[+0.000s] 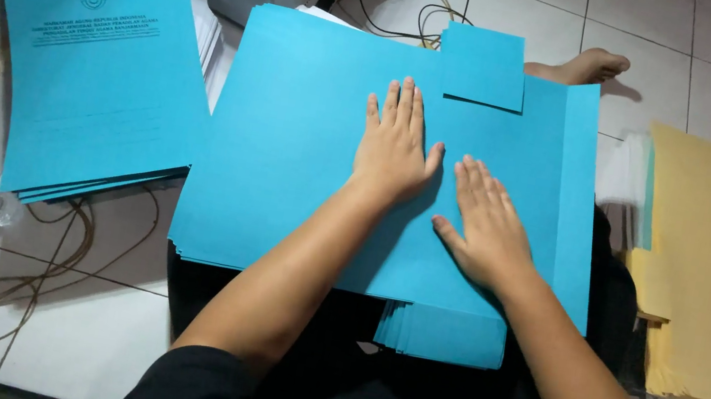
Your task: The person sits on the floor and repeatedly folds light blue file folders. They pick up a folder, open it, and fold the side flaps inward to create a compact shape, then place it on a stack.
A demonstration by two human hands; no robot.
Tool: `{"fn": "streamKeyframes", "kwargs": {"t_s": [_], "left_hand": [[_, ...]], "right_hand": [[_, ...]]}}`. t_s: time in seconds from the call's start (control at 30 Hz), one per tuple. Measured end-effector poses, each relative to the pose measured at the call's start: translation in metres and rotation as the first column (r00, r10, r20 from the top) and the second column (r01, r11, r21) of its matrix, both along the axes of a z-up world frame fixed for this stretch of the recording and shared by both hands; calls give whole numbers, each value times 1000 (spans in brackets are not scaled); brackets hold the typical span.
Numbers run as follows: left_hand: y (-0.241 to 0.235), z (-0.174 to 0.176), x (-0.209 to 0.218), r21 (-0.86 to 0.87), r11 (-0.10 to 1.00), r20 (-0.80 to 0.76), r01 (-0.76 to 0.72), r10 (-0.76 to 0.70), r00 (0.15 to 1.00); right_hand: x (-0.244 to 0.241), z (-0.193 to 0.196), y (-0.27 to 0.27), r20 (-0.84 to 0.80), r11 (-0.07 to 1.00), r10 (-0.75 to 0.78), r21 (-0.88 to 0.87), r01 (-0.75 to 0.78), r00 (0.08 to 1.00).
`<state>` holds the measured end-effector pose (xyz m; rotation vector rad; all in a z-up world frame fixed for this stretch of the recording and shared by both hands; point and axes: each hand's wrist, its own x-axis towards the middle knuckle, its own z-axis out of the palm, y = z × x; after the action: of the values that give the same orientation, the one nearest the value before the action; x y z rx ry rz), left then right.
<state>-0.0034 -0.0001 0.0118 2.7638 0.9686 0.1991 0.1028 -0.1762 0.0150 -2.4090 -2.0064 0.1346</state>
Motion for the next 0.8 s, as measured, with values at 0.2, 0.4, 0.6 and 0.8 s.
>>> {"fn": "streamKeyframes", "kwargs": {"t_s": [0.2,0.4,0.6,0.8], "left_hand": [[-1,-4,0,7,1000,43,-7,6,999],[0,-4,-1,17,1000,52,-1,0,999],[-1,-2,0,26,1000,38,-9,8,999],[0,-3,1,20,1000,28,-8,7,1000]], "right_hand": [[30,-2,63,-62,974,-206,84,211,977],[48,-14,94,-71,951,-297,71,302,952],[54,7,126,-56,983,-137,113,142,989],[76,-4,151,-35,968,-186,162,189,982]]}}
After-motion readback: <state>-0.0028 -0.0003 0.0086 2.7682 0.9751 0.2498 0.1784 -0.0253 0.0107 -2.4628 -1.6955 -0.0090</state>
